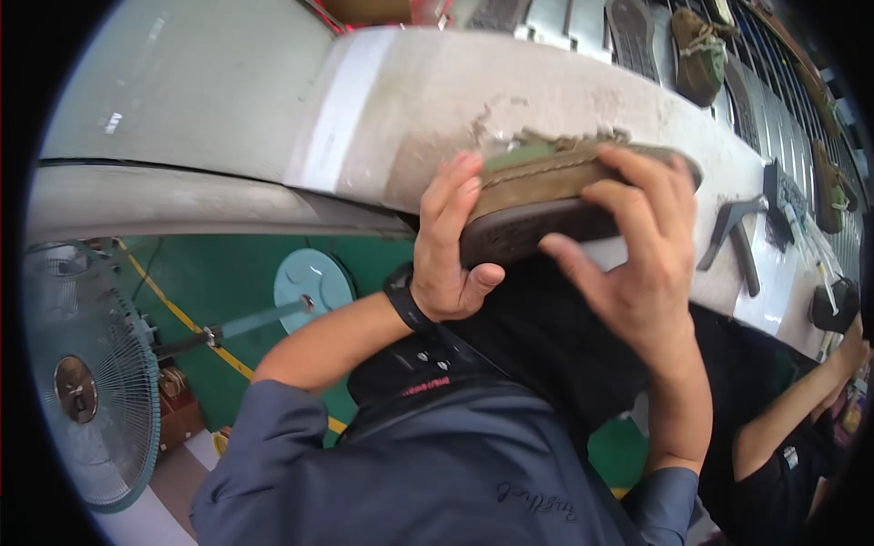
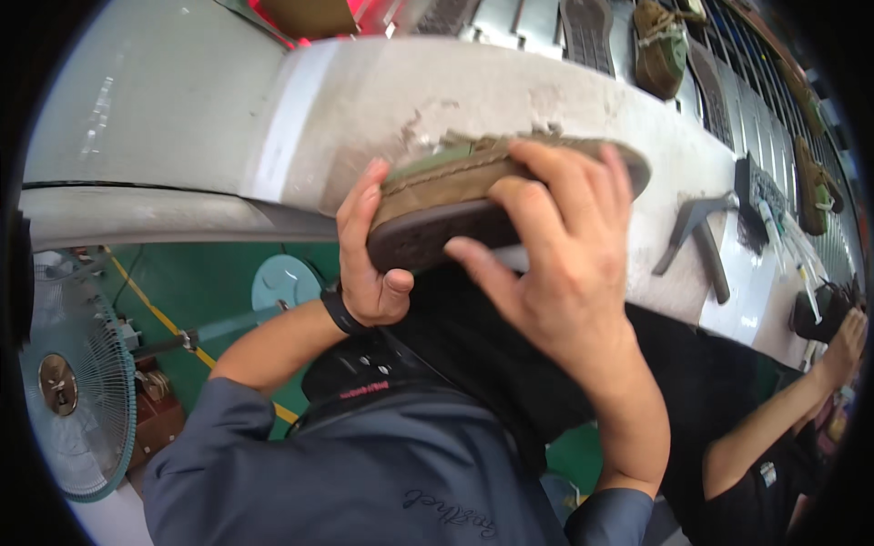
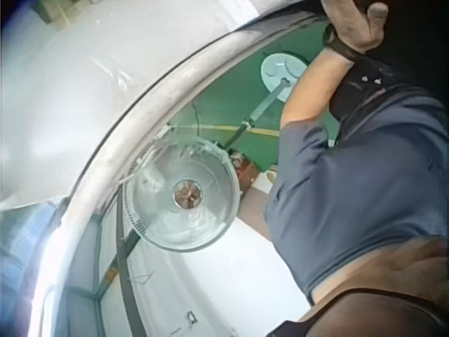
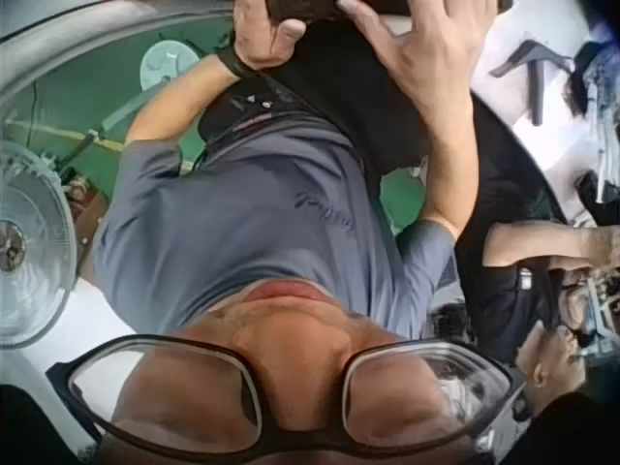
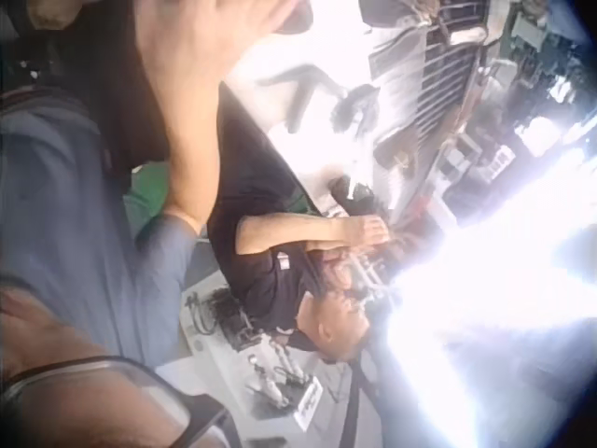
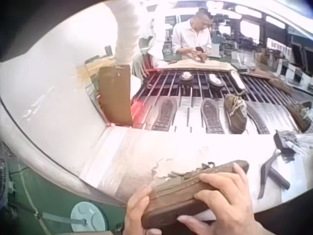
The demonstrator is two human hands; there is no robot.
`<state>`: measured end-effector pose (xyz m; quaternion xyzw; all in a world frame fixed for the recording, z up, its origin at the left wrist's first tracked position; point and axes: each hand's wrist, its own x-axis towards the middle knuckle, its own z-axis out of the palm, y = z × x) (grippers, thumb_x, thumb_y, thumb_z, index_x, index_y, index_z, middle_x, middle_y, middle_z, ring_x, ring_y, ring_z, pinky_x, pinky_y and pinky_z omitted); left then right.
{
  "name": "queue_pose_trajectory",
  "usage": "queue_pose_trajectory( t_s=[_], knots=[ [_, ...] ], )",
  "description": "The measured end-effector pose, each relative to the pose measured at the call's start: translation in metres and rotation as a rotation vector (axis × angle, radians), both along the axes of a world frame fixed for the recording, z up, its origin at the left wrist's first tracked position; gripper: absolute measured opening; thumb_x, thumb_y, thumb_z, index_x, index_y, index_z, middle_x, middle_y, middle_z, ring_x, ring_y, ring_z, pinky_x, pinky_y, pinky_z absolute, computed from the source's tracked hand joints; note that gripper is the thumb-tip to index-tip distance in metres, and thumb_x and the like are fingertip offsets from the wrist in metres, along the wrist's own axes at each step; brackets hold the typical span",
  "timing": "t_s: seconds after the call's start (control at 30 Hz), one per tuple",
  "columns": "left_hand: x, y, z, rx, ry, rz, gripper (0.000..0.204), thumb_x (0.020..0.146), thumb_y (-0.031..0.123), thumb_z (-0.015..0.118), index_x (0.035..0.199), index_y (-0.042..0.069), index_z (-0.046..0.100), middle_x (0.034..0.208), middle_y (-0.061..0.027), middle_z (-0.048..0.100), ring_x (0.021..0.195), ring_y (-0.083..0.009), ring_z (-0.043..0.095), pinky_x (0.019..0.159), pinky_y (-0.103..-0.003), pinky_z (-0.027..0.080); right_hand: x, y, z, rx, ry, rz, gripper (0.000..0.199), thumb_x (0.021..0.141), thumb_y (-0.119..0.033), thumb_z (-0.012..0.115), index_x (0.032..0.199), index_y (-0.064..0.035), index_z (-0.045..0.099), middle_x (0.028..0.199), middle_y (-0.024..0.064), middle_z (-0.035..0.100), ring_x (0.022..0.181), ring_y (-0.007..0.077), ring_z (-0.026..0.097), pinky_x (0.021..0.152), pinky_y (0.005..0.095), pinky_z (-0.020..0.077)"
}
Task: The person assembles shoes by taking shoes and soles from a conveyor, pressing the soles onto the shoe bottoms by hand, and hammering along the edges with a hammer.
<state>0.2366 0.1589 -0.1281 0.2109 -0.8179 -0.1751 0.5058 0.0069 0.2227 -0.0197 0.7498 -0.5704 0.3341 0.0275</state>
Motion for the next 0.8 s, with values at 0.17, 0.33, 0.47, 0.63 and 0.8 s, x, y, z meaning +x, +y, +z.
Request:
queue_pose_trajectory(
  t_s=[0.17,0.33,0.47,0.63,0.8],
  knots=[
    [0.003,-0.005,0.016,0.165,-0.138,-0.093,0.083,0.105,0.065,0.053,0.156,0.0,0.047,0.159,-0.025,0.051,0.149,-0.0438,0.047,0.124,-0.059,0.031,-0.017,0.006,-0.005,0.022,0.128,0.052,0.047,0.068,-0.017,0.095,0.107,-0.0074,0.07,0.137,0.0139,0.069,0.129,0.0366,0.063,0.119,0.0616,0.0344],
    [0.004,-0.015,0.029,0.248,-0.198,-0.224,0.075,0.105,0.058,0.058,0.154,0.001,0.053,0.156,-0.0228,0.055,0.149,-0.0432,0.048,0.124,-0.056,0.033,-0.009,0.007,0.0,0.1,0.122,0.004,0.044,0.069,-0.016,0.094,0.104,-0.0085,0.07,0.139,0.0128,0.068,0.133,0.0365,0.061,0.122,0.0619,0.0297],
    [-0.001,-0.008,0.033,0.268,-0.169,-0.174,0.057,0.101,0.041,0.071,0.144,0.005,0.066,0.152,-0.0184,0.06,0.146,-0.0412,0.053,0.122,-0.057,0.035,-0.005,0.007,0.0,0.132,0.148,-0.011,0.04,0.072,-0.013,0.092,0.102,-0.009,0.066,0.14,0.0115,0.068,0.135,0.0349,0.06,0.123,0.0626,0.028],
    [-0.012,-0.006,0.046,0.156,-0.271,-0.142,0.043,0.106,0.027,0.067,0.139,-0.001,0.067,0.148,-0.0248,0.063,0.143,-0.0413,0.057,0.123,-0.053,0.036,-0.009,0.003,-0.004,0.124,0.15,-0.001,0.037,0.075,-0.01,0.089,0.099,-0.0098,0.06,0.137,0.0092,0.07,0.133,0.0328,0.062,0.123,0.0628,0.0282],
    [-0.023,0.004,0.049,0.26,-0.139,-0.039,0.031,0.095,0.005,0.075,0.125,-0.001,0.073,0.136,-0.0206,0.072,0.133,-0.0333,0.067,0.121,-0.051,0.039,-0.007,-0.004,0.016,0.193,0.156,0.002,0.039,0.072,-0.012,0.09,0.096,-0.0087,0.06,0.126,0.009,0.073,0.123,0.0331,0.067,0.121,0.059,0.0355]
  ],
)
